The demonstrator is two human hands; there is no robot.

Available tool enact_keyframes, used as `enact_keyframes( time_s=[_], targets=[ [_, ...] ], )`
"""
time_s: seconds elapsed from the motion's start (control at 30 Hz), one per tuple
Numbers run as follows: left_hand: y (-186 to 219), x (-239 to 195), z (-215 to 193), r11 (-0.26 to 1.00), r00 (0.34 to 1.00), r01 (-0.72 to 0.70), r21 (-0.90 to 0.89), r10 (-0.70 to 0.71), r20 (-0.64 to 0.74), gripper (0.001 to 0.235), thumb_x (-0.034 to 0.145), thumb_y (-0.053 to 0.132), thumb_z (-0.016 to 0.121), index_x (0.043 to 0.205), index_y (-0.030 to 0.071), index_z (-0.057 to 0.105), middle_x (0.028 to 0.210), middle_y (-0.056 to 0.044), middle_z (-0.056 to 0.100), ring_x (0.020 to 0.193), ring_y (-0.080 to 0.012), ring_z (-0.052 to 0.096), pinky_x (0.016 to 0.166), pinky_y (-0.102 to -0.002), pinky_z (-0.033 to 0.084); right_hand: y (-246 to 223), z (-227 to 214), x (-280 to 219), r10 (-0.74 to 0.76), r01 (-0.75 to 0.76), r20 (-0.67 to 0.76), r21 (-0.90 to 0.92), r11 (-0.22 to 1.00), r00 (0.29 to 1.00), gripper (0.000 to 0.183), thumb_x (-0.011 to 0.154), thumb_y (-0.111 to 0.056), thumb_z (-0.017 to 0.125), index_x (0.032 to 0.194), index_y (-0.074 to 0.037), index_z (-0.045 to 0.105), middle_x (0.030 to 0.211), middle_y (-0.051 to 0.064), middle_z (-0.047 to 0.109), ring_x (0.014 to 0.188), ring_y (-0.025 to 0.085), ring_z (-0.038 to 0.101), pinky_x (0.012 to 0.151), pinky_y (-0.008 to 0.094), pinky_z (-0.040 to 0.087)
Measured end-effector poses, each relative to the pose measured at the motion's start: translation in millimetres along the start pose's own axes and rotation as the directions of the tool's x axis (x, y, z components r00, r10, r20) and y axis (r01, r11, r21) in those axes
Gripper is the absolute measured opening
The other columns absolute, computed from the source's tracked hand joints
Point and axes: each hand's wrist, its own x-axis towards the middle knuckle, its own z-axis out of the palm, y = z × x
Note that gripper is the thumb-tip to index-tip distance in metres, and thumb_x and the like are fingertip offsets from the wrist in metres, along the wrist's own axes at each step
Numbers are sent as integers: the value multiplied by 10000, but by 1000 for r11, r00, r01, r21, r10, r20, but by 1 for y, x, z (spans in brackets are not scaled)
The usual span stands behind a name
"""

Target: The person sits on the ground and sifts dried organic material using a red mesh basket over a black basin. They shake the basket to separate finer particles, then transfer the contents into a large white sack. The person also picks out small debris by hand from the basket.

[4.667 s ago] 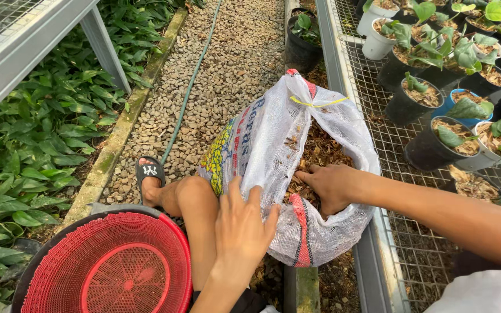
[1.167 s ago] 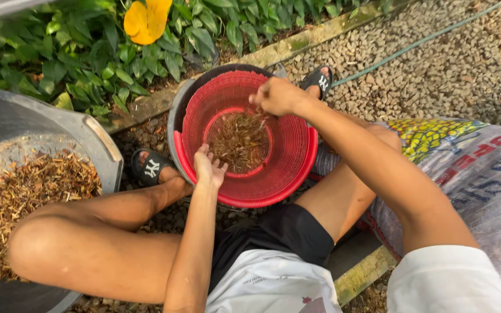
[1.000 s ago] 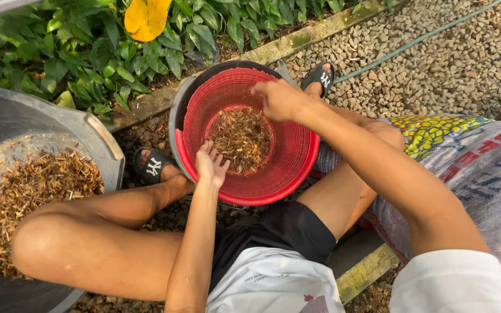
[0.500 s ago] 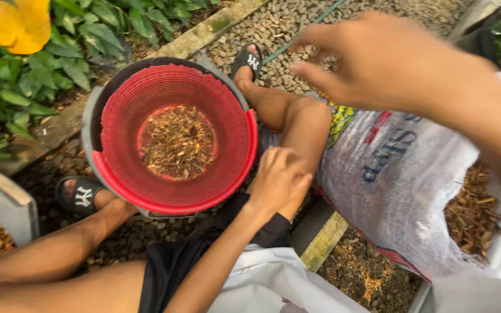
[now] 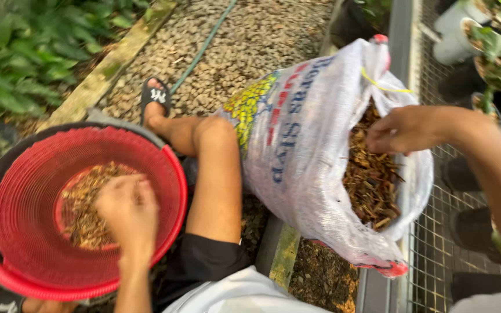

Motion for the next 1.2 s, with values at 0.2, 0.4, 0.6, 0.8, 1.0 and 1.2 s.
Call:
enact_keyframes(
  time_s=[0.2, 0.4, 0.6, 0.8, 1.0, 1.2],
  targets=[
    [16, 10, 1, 987, 995, 68, -144, -77, -60, 376, 1002, 92, 730, 1348, -9, 627, 1343, -203, 507, 1303, -380, 530, 1121, -482, 444, -39, 40, 7, -98, 98, -21, 5, 995, 995, 1306, 653, -789, 778, 1604, -127, 176, 1654, 167, 216, 1532, 335, 251, 1244, 454, 263],
    [72, 21, 10, 967, 999, 16, -255, -6, 38, 377, 951, 100, 740, 1289, -24, 629, 1322, -209, 540, 1256, -373, 564, 1088, -454, 457, -44, 71, 22, -415, 455, -308, 70, 888, 856, 1312, 693, -704, 813, 1597, -60, 114, 1635, 289, 117, 1509, 417, 167, 1211, 450, 234],
    [117, 35, 3, 944, 994, -83, -320, 102, 44, 331, 923, 108, 751, 1212, -20, 652, 1278, -198, 575, 1204, -367, 599, 1057, -441, 479, -61, 74, 28, -676, 714, -426, -96, 694, 601, 1022, 705, -605, 883, 1532, -169, 470, 1677, 195, 214, 1511, 498, 66, 1224, 503, 112],
    [167, 43, -13, 900, 976, -150, -408, 201, 84, 313, 891, 121, 762, 1169, 4, 682, 1253, -192, 595, 1171, -348, 620, 1014, -421, 493, -65, 75, 32, -717, 786, -453, -56, 616, 529, 963, 644, -484, 912, 1465, -148, 538, 1640, 249, 193, 1513, 446, 71, 1232, 480, 126],
    [222, 41, -17, 783, 930, -170, -598, 328, 165, 293, 894, 156, 766, 1147, 22, 700, 1228, -163, 641, 1077, -304, 698, 936, -384, 560, -67, 83, 28, -504, 589, -384, 143, 795, 774, 979, 619, -514, 796, 1501, -248, 465, 1631, 179, 283, 1456, 353, 360, 1221, 407, 316],
    [263, 51, -14, 800, 875, -7, -600, 296, 384, 503, 806, 238, 826, 1197, -27, 651, 1079, -170, 659, 843, -294, 674, 747, -387, 556, -66, 83, 33, -462, 503, -298, 72, 862, 835, 943, 662, -514, 804, 1519, -309, 469, 1640, 157, 277, 1397, 352, 454, 1152, 413, 408]
  ],
)
